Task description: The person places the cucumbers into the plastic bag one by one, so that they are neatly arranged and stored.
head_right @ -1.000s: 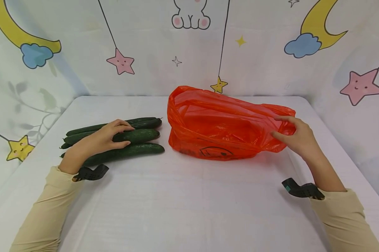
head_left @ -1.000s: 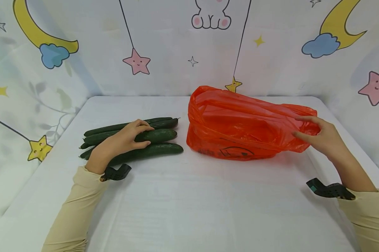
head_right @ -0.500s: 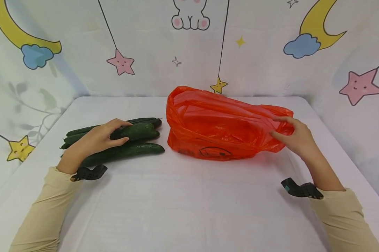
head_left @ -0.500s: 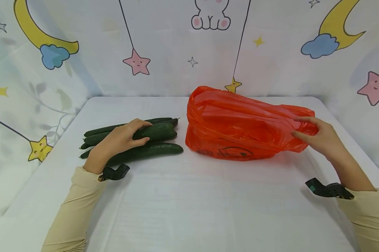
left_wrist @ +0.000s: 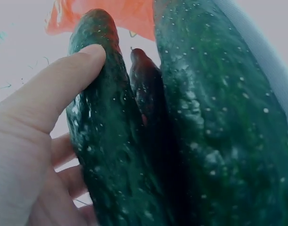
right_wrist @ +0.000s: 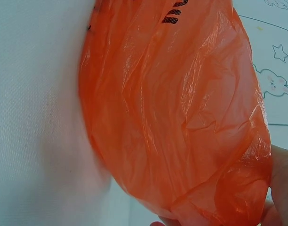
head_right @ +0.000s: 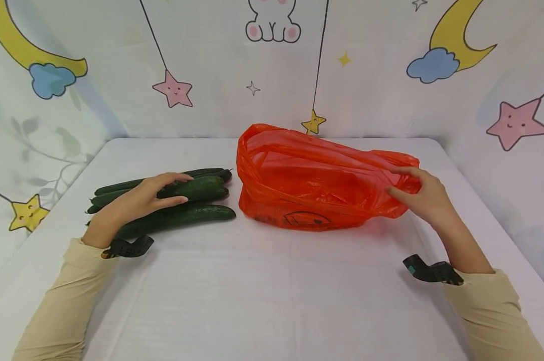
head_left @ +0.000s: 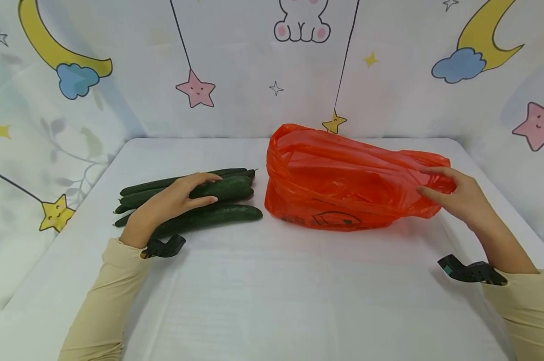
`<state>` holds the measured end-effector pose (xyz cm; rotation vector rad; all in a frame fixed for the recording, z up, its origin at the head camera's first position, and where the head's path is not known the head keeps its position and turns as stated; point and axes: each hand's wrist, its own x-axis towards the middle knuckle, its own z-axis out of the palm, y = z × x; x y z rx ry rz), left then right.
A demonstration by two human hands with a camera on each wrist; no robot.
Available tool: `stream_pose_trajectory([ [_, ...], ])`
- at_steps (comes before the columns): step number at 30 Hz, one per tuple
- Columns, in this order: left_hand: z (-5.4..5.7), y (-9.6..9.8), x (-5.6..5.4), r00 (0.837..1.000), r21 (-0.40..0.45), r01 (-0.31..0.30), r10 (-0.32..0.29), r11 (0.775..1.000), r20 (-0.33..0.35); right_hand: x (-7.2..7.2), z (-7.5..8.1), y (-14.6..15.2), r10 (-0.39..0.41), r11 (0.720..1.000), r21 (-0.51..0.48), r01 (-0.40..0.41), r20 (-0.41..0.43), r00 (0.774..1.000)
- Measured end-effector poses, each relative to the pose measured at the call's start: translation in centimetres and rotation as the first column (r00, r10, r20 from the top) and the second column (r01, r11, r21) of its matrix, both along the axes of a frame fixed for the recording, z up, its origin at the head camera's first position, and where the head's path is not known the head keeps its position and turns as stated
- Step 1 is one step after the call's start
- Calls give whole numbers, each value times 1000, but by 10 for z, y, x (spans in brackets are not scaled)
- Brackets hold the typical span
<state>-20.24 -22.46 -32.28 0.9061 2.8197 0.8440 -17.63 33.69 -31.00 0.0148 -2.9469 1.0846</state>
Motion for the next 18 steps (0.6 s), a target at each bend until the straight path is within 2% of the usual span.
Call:
stream_pose_trajectory([
  [3, -1, 0, -1, 999, -3, -26, 27, 1000, 24, 0, 1, 0, -1, 1000, 0, 1, 4, 1000],
  [8, 0, 1, 1, 997, -1, -67, 67, 998, -30, -1, 4, -1, -7, 1000, 5, 7, 19, 1000],
  [12, -2, 3, 1, 996, 21, -86, 87, 996, -35, -1, 5, -2, -10, 1000, 11, 9, 24, 1000],
  [18, -8, 8, -1, 996, 52, -50, 53, 997, -69, 0, 4, -4, -8, 1000, 3, 8, 20, 1000],
])
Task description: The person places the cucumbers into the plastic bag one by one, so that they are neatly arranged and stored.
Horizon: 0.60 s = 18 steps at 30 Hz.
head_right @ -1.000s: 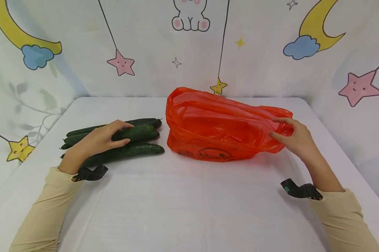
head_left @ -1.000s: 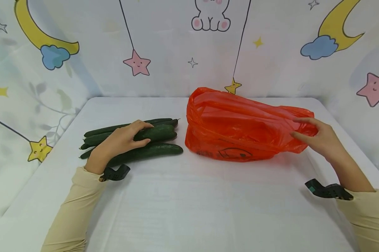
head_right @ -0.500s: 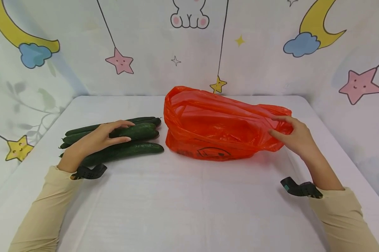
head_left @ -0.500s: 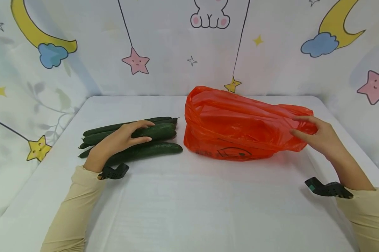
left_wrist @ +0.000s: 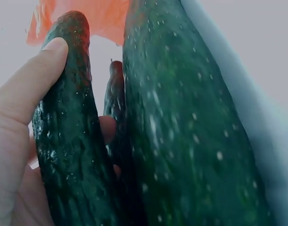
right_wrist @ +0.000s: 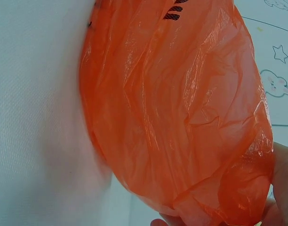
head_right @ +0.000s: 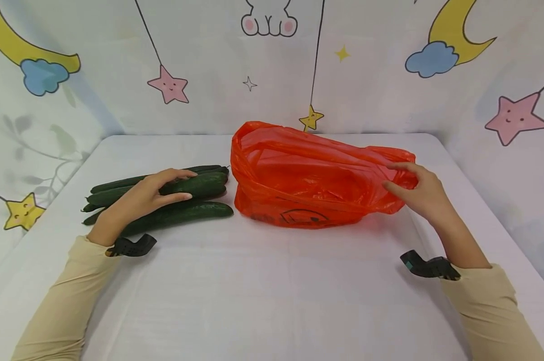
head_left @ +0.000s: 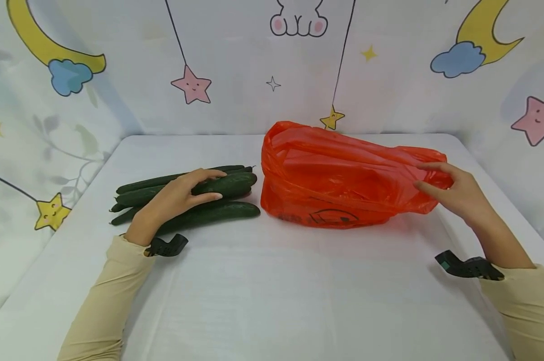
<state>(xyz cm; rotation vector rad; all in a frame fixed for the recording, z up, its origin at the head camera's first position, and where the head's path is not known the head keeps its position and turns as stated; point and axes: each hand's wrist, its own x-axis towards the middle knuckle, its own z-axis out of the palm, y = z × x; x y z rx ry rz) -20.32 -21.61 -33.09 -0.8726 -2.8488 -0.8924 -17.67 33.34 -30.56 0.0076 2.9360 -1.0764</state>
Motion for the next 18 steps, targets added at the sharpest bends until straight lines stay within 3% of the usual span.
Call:
stream_pose_trajectory([
  [4, -1, 4, -1, 996, 52, 57, -54, 997, -68, -1, 0, -1, 1, 1000, -1, -1, -5, 1000],
  [10, 5, 10, 0, 974, 78, 112, -94, 991, -206, -1, 1, -1, 1, 1000, -2, -1, -7, 1000],
  [18, 19, 15, 1, 951, 69, 141, -115, 988, -285, 0, 1, 1, 3, 1000, -4, -3, -13, 1000],
])
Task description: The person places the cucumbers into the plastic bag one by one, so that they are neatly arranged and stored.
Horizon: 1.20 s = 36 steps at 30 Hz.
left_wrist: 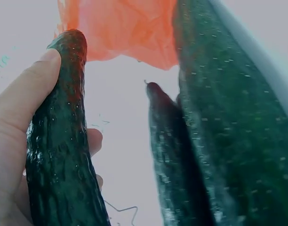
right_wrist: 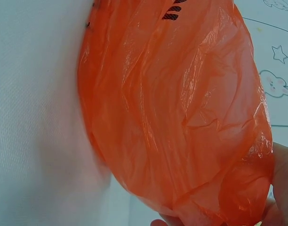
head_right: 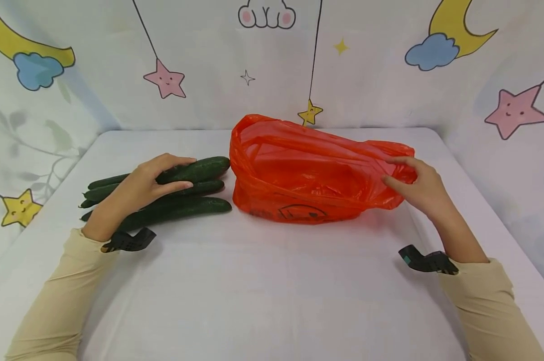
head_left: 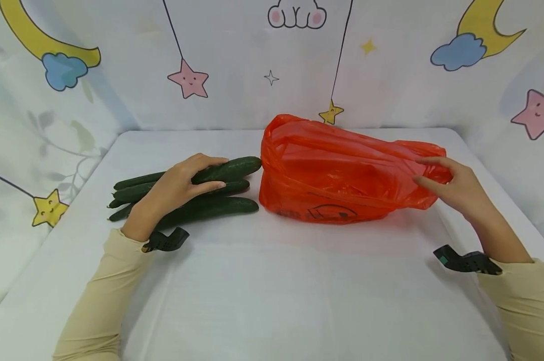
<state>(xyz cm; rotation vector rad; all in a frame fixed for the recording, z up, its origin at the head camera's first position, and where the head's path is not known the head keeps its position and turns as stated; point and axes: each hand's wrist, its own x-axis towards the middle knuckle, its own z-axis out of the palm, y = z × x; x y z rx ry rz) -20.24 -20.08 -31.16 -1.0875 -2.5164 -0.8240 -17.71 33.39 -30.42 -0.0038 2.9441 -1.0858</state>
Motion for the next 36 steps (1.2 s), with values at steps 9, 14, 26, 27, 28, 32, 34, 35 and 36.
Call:
stream_pose_trajectory([
  [9, 17, 4, 3, 998, -16, -12, 11, 1000, -61, -2, 3, 2, -1, 1000, 5, 1, 5, 1000],
  [14, 24, 10, 5, 994, -16, 16, -17, 1000, -108, -2, 4, 0, -1, 1000, 10, 1, 15, 1000],
  [26, 47, 37, 8, 981, -63, 70, -80, 996, -175, -2, 2, -1, 9, 1000, 6, -9, 18, 1000],
  [27, 49, 40, 8, 981, -66, 74, -84, 995, -175, -1, 2, -2, 10, 1000, 5, -10, 17, 1000],
  [28, 51, 42, 8, 980, -69, 78, -89, 995, -175, -1, 2, -2, 10, 1000, 7, -10, 14, 1000],
  [32, 56, 52, 6, 978, -86, 94, -108, 992, -180, -1, 2, -3, 10, 1000, 6, -10, 5, 1000],
  [34, 59, 57, 5, 976, -94, 105, -120, 990, -182, 0, 2, -2, 12, 1000, 1, -12, 1, 1000],
  [35, 61, 59, 5, 975, -96, 110, -127, 989, -184, 0, 2, -3, 11, 1000, 0, -11, 1, 1000],
  [36, 62, 61, 5, 973, -99, 115, -132, 988, -187, 0, 2, -3, 10, 1000, 0, -10, 2, 1000],
])
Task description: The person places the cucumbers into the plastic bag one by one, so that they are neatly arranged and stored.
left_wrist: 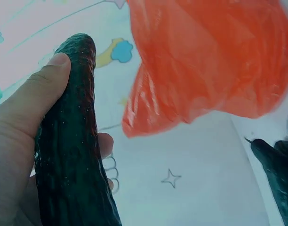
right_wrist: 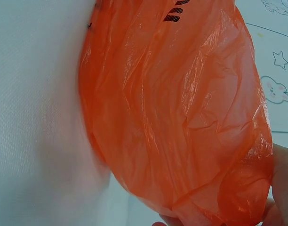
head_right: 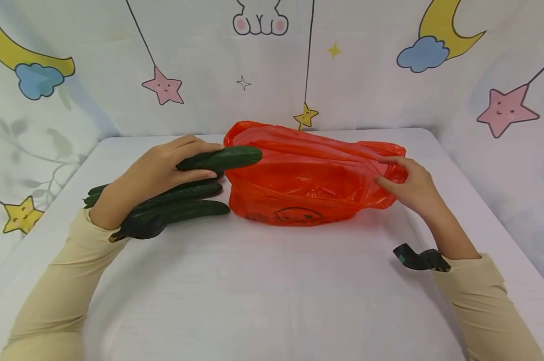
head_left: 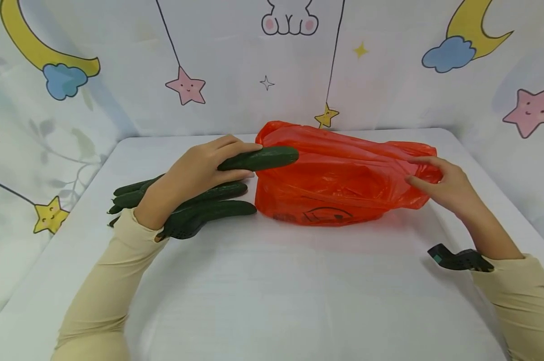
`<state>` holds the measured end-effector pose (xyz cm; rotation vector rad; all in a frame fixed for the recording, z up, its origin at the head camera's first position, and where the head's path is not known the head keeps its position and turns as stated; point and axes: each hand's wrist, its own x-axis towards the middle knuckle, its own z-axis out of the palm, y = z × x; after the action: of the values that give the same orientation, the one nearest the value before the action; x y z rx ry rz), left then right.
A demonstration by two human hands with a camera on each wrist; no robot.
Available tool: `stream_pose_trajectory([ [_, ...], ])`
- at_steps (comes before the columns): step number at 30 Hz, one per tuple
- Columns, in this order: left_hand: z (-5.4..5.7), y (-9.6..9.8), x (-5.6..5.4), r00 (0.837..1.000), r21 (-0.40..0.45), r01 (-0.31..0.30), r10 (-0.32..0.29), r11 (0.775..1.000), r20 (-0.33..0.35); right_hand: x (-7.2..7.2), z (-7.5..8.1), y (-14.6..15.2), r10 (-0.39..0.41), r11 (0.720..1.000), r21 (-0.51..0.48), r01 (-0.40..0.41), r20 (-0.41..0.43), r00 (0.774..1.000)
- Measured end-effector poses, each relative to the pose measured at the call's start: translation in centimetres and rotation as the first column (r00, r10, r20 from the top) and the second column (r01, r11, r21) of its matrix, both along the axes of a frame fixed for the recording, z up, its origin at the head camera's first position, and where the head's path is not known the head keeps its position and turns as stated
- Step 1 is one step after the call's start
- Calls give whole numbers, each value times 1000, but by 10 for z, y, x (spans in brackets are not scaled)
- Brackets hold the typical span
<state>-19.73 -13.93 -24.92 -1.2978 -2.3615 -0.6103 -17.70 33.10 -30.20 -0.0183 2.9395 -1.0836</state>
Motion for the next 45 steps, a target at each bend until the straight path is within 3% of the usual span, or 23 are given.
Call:
stream_pose_trajectory([
  [11, 10, 36, -8, 995, -10, 94, -94, 996, -14, 1, -1, 0, 4, 1000, -7, -4, -6, 1000],
  [23, 15, 78, -9, 990, -115, 143, -142, 983, 21, 2, -2, 0, 8, 1000, -3, -8, -8, 1000],
  [31, 19, 103, -11, 976, -120, 219, -219, 968, 17, 4, 0, -2, 9, 1000, 20, -9, -19, 1000],
  [38, 19, 119, -11, 972, -151, 232, -235, 961, -3, 5, 3, -3, 12, 1000, 7, -12, -20, 1000],
  [45, 17, 134, -13, 973, -201, 231, -227, 952, 43, 4, 4, -5, 21, 1000, 2, -21, -33, 999],
])
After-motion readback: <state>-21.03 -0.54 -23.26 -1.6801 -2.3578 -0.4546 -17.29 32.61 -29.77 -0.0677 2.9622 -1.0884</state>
